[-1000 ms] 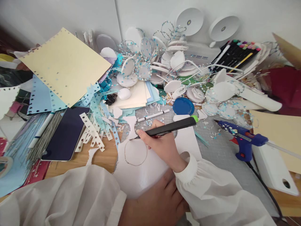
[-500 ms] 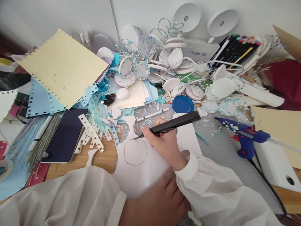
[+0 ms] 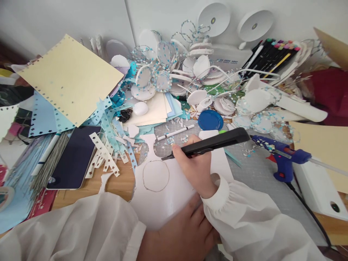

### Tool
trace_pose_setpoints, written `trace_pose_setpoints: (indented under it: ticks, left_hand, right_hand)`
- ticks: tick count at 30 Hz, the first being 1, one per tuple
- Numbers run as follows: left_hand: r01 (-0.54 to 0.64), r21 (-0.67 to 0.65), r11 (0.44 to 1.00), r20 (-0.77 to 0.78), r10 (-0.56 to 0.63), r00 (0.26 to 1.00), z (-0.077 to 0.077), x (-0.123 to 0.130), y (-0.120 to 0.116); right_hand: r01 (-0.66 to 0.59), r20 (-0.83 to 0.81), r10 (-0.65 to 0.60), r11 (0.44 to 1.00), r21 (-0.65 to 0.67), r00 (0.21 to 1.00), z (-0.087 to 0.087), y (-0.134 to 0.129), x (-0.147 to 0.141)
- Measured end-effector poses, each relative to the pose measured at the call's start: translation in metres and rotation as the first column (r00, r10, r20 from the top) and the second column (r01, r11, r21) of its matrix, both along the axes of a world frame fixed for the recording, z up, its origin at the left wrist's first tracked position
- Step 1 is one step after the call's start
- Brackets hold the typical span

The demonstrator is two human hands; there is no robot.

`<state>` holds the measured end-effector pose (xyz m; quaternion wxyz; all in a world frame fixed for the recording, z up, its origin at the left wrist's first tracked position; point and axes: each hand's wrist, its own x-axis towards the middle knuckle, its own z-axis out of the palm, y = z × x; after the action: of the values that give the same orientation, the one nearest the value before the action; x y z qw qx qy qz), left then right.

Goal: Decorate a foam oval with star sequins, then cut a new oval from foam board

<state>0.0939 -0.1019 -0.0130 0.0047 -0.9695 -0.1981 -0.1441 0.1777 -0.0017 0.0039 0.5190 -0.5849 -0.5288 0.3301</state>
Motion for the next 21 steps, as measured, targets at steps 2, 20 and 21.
trace_pose_setpoints:
  ticks: [2, 20, 21]
  left_hand:
    - [-0.008, -0.003, 1.0, 0.006, 0.008, 1.0, 0.0, 0.0, 0.0]
    - [-0.041, -0.06, 0.997, -0.032, 0.039, 0.999, -0.001, 0.005, -0.001]
    - [-0.039, -0.064, 0.997, -0.036, 0.037, 0.999, -0.001, 0.006, -0.001]
  right_hand:
    - [0.046, -0.051, -0.042, 0.997, 0.062, 0.998, 0.0, 0.0, 0.004]
    - [-0.518, 0.407, 0.45, 0.853, 0.068, 0.795, 0.016, -0.017, 0.042]
    - [-0.53, 0.434, 0.453, 0.845, 0.07, 0.779, 0.016, -0.017, 0.042]
